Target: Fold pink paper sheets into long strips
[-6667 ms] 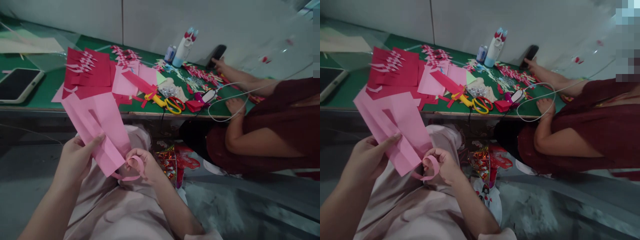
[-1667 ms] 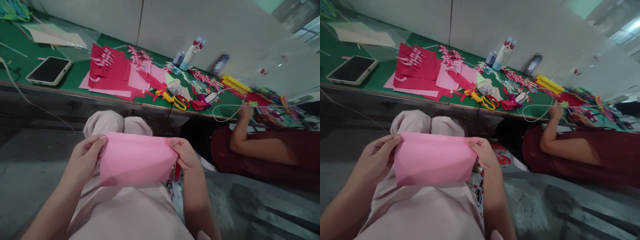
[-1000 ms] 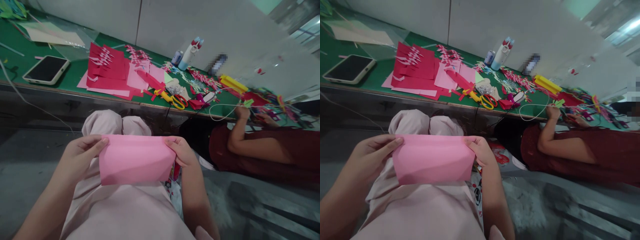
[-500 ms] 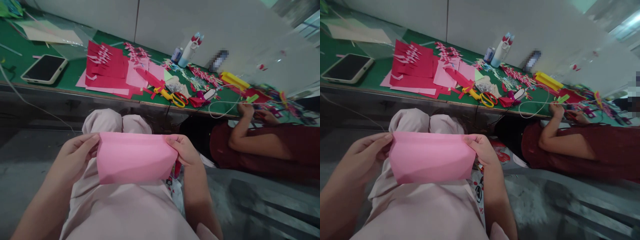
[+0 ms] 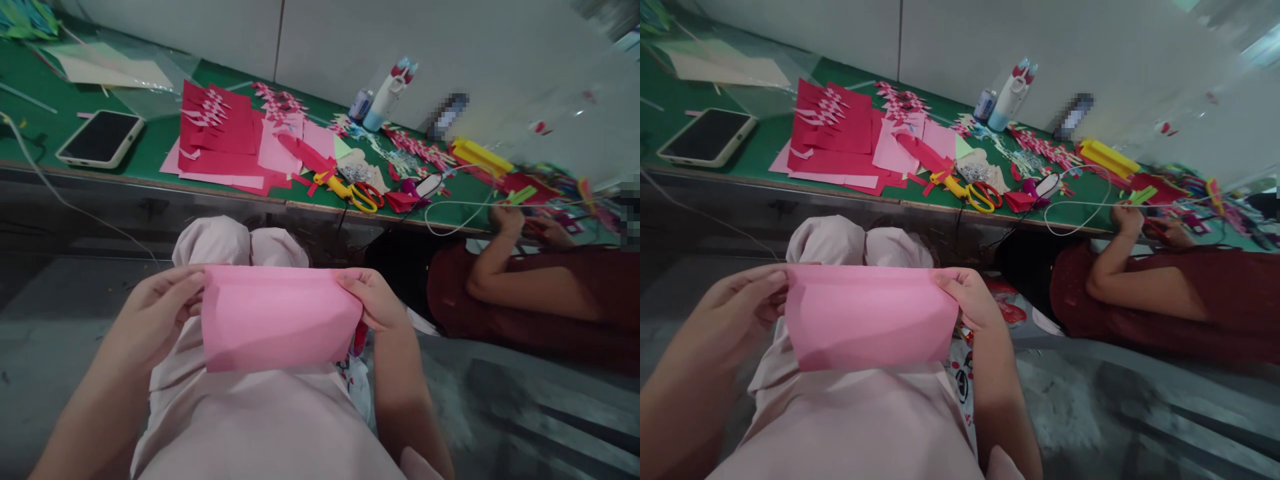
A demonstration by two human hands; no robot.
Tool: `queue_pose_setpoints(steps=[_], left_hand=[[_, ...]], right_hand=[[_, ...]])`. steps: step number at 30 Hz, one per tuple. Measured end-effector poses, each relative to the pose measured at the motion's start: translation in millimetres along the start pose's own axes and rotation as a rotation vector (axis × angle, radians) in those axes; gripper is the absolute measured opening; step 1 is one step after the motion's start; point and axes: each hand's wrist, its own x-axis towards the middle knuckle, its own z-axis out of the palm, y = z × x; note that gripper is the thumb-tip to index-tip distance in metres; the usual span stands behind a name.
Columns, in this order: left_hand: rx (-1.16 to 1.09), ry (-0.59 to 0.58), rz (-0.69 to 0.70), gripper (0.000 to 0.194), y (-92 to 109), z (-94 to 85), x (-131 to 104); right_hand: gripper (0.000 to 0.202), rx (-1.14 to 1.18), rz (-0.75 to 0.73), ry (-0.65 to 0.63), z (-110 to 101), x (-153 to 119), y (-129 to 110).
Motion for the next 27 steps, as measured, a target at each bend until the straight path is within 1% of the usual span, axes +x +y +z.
queue_pose_setpoints(steps=[4,8,11,18,23,27], left_hand=[[0.095,0.043,0.021,0.03,-3,0.6,2],[0.129,0.104,0.013,0.037,-7,-0.6,7],[0.143,0.128,-0.002,0.042,-8,-1.9,8],[0.129,0.15,-0.011,0.044,-9,-1.6,9],[0.102,0.125,-0.034,0.048,-12,-3.0,12],[0.093,0.105,-0.042,0.051,-10,-2.0,11]], right_hand=[[0.036,0.018,0.01,-0.001,2,0,0],[0.045,0.051,0.008,0.038,-1,1,1],[0.051,0.052,-0.017,0.033,-3,1,2],[0.054,0.019,-0.053,0.041,-6,-1,0],[0.051,0.045,-0.048,0.024,-6,-4,-3],[0.046,0.075,-0.048,0.048,-7,-5,-4]])
